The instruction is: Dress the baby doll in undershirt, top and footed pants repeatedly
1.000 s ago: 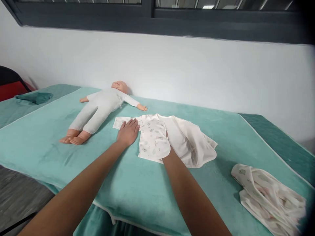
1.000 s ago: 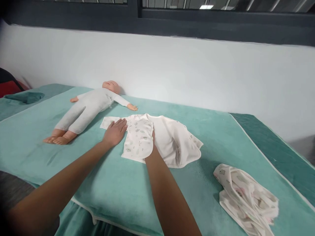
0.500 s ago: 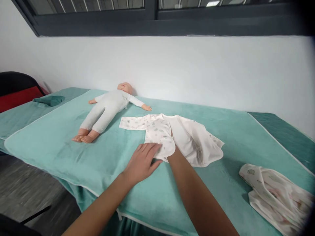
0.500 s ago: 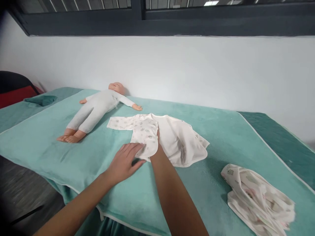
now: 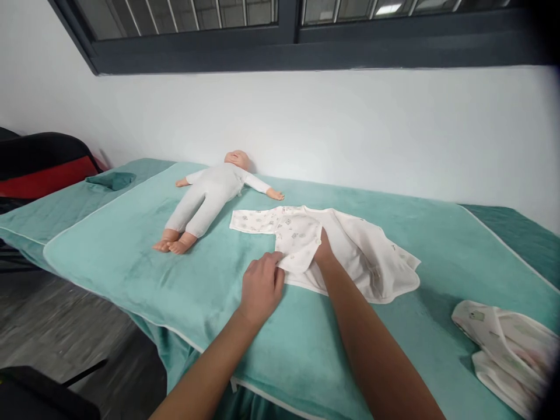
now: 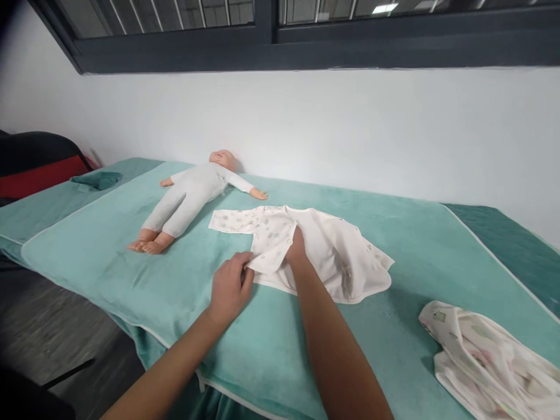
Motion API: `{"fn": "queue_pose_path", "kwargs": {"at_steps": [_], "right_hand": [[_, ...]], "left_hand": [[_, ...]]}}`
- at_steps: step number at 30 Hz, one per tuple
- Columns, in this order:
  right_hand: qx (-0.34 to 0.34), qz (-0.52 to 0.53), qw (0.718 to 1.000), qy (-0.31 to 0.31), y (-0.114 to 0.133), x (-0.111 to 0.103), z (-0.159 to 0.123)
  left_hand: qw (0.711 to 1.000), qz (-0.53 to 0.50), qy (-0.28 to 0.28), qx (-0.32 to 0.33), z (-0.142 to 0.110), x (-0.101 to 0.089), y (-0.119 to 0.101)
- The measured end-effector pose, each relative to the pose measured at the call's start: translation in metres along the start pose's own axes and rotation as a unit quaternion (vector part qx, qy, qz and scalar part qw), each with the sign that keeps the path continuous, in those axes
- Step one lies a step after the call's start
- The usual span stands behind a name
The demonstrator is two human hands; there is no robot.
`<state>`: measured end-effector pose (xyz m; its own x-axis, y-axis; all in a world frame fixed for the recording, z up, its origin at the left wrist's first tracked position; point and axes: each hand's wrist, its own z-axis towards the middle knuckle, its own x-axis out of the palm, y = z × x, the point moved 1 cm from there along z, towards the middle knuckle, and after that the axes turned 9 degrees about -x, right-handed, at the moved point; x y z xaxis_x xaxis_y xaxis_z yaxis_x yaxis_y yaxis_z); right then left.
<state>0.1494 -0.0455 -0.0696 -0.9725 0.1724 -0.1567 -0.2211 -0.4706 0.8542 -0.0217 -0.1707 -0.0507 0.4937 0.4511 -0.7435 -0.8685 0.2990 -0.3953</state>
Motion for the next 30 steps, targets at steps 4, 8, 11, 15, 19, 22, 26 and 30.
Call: {"fn": "queue_pose_path", "kwargs": {"at_steps": [4, 8, 11, 15, 19, 22, 26, 30], "right_hand": [[0.036, -0.006, 0.999, -0.038, 0.014, -0.006, 0.000], [0.045, 0.035, 0.998, -0.016, 0.026, 0.000, 0.003], [-0.026, -0.014, 0.997, 0.078, 0.032, 0.012, 0.007], [-0.110, -0.234, 0.944, 0.204, 0.034, 0.027, 0.006], [-0.135, -0.344, 0.897, 0.243, 0.034, 0.035, 0.005], [-0.163, -0.369, 0.886, 0.229, 0.033, 0.039, 0.011], [-0.166, -0.374, 0.889, 0.206, 0.029, 0.047, 0.027], [-0.162, -0.377, 0.893, 0.188, 0.022, 0.054, 0.036]], "left_hand": [[1.000, 0.008, -0.006, 0.006, -0.001, 0.001, -0.001], [0.980, -0.124, -0.023, -0.153, 0.000, -0.001, 0.008], [0.925, -0.248, -0.072, -0.280, 0.003, -0.002, 0.021], [0.865, -0.326, -0.137, -0.357, 0.004, -0.001, 0.033], [0.863, -0.310, -0.144, -0.372, 0.006, 0.004, 0.036], [0.872, -0.302, -0.125, -0.363, 0.007, 0.006, 0.036], [0.870, -0.312, -0.129, -0.360, 0.009, 0.003, 0.035], [0.862, -0.290, -0.158, -0.385, 0.008, 0.002, 0.037]]}}
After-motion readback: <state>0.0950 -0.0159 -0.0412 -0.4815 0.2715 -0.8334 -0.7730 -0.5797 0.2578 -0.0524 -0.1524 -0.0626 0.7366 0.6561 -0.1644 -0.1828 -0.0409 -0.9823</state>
